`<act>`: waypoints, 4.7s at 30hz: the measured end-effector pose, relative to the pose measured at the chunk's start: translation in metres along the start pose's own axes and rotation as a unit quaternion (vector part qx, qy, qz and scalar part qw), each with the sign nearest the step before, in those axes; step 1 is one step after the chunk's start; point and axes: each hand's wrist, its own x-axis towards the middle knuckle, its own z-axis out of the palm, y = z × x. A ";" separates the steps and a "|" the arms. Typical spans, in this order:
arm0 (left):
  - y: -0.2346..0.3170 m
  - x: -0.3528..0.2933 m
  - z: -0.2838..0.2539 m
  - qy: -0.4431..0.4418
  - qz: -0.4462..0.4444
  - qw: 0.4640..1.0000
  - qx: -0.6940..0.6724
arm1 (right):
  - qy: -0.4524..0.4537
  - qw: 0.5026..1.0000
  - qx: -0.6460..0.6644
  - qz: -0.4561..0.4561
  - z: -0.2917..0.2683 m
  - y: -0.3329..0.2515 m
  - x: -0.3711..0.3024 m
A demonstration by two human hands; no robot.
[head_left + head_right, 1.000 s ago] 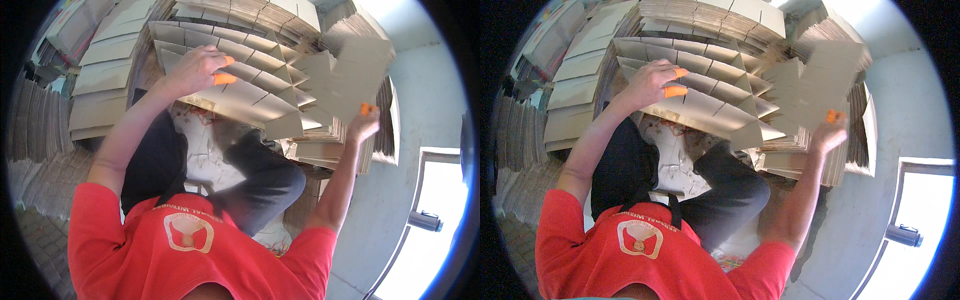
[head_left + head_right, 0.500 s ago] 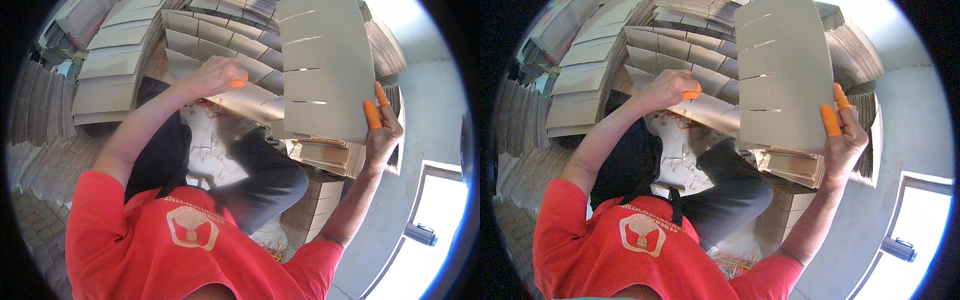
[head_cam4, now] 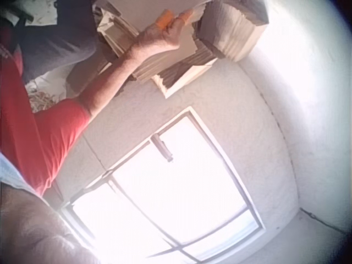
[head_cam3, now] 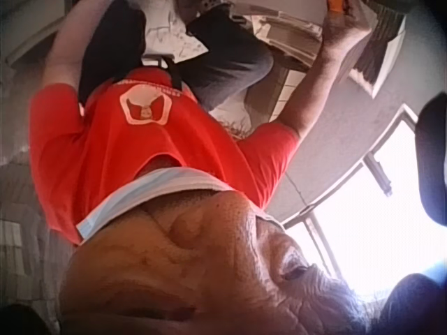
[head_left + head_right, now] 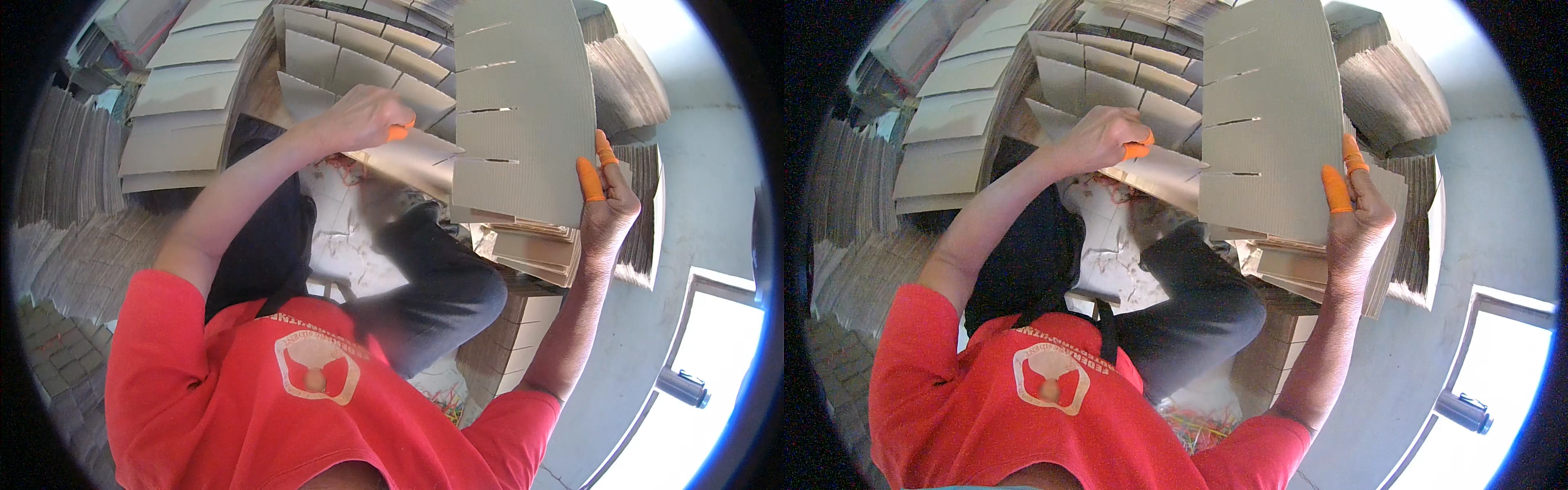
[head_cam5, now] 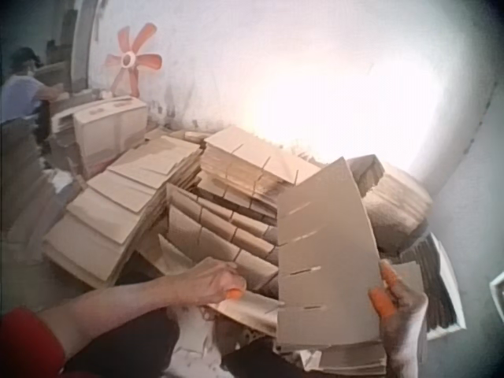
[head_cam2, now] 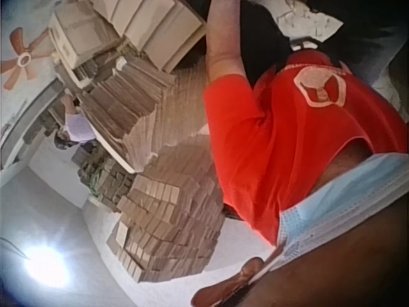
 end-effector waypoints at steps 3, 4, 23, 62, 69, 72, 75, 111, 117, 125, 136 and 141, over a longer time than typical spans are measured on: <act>-0.003 0.005 -0.006 -0.052 -0.019 0.998 -0.015 | 0.024 0.999 0.015 -0.043 0.000 -0.002 0.001; -0.006 0.008 -0.006 0.010 0.005 1.000 0.004 | 0.028 0.999 0.010 -0.040 0.000 -0.001 0.001; -0.057 0.056 -0.013 0.058 0.018 0.998 0.014 | -0.083 0.996 0.040 -0.013 0.025 0.004 0.004; -0.165 0.135 0.011 0.056 -0.035 0.983 0.174 | -0.219 0.969 0.089 -0.068 0.075 -0.026 0.030; -0.062 0.113 -0.039 0.002 0.010 0.995 0.099 | -0.332 0.938 0.090 -0.038 0.063 -0.021 0.045; 0.001 0.069 -0.025 -0.102 0.039 0.992 0.063 | -0.329 0.940 0.083 -0.041 0.066 -0.015 0.043; 0.006 0.050 0.011 -0.127 0.012 0.992 0.017 | -0.324 0.938 0.117 -0.039 0.069 -0.017 0.044; -0.001 0.020 0.010 -0.092 0.019 0.994 0.053 | -0.152 0.982 0.004 0.109 0.137 0.013 -0.139; 0.022 0.012 -0.007 -0.107 0.015 0.994 -0.018 | -0.084 0.988 -0.022 0.129 0.179 0.010 -0.131; -0.017 0.068 -0.013 -0.342 -0.124 0.873 -0.324 | -0.150 0.979 0.034 0.133 0.164 0.025 -0.123; -0.039 0.057 0.053 -0.457 -0.392 0.685 -0.410 | -0.130 0.967 0.128 0.175 0.167 0.019 -0.125; -0.049 0.029 0.111 -0.298 -0.422 0.613 -0.598 | -0.152 0.960 0.155 0.176 0.170 0.021 -0.132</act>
